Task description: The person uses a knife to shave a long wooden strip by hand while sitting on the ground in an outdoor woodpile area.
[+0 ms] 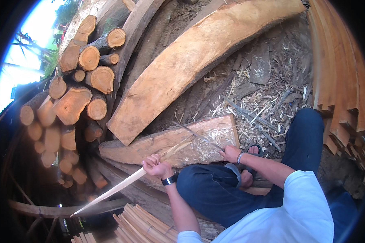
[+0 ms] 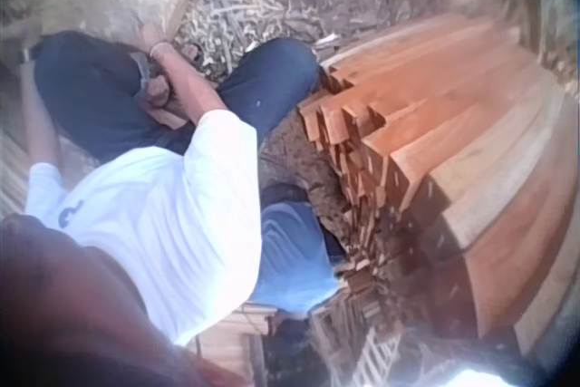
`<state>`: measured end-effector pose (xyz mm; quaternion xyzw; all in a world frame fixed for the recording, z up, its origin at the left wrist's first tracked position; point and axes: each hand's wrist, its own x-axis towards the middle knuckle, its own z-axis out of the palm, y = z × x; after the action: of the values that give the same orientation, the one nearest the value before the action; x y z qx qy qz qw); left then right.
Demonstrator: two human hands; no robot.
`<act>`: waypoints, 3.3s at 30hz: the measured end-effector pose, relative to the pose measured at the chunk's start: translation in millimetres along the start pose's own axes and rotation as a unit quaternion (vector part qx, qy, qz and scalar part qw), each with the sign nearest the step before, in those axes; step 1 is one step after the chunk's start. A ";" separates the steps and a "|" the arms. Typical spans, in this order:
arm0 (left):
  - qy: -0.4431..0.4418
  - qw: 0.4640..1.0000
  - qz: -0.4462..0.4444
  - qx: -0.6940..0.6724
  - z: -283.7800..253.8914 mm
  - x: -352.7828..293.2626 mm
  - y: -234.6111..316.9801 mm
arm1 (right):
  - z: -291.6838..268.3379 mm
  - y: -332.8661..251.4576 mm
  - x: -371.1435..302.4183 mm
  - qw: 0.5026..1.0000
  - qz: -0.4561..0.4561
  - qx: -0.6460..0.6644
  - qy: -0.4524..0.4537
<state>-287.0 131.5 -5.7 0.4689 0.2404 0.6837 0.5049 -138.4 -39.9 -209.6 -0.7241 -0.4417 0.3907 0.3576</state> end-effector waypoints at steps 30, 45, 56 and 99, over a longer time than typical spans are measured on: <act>0.154 0.988 0.022 -0.004 -3.6 -3.7 3.2 | -2.2 -5.9 1.4 0.999 -0.019 -0.032 -0.011; 0.127 0.992 0.028 0.005 -4.7 -1.2 3.0 | 6.4 -8.3 -0.2 0.999 -0.045 -0.020 -0.001; 0.113 0.993 0.025 0.004 -10.7 -2.0 -0.4 | 6.1 13.2 2.9 0.999 -0.035 -0.001 0.013; 0.047 0.999 0.010 0.009 -10.4 -9.2 4.3 | -27.1 -72.8 -13.1 0.995 -0.059 -0.012 -0.077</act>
<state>-297.7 123.0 -10.5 0.4432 0.2657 0.7078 0.4817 -144.7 -30.8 -131.6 -0.6690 -0.5140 0.4183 0.3365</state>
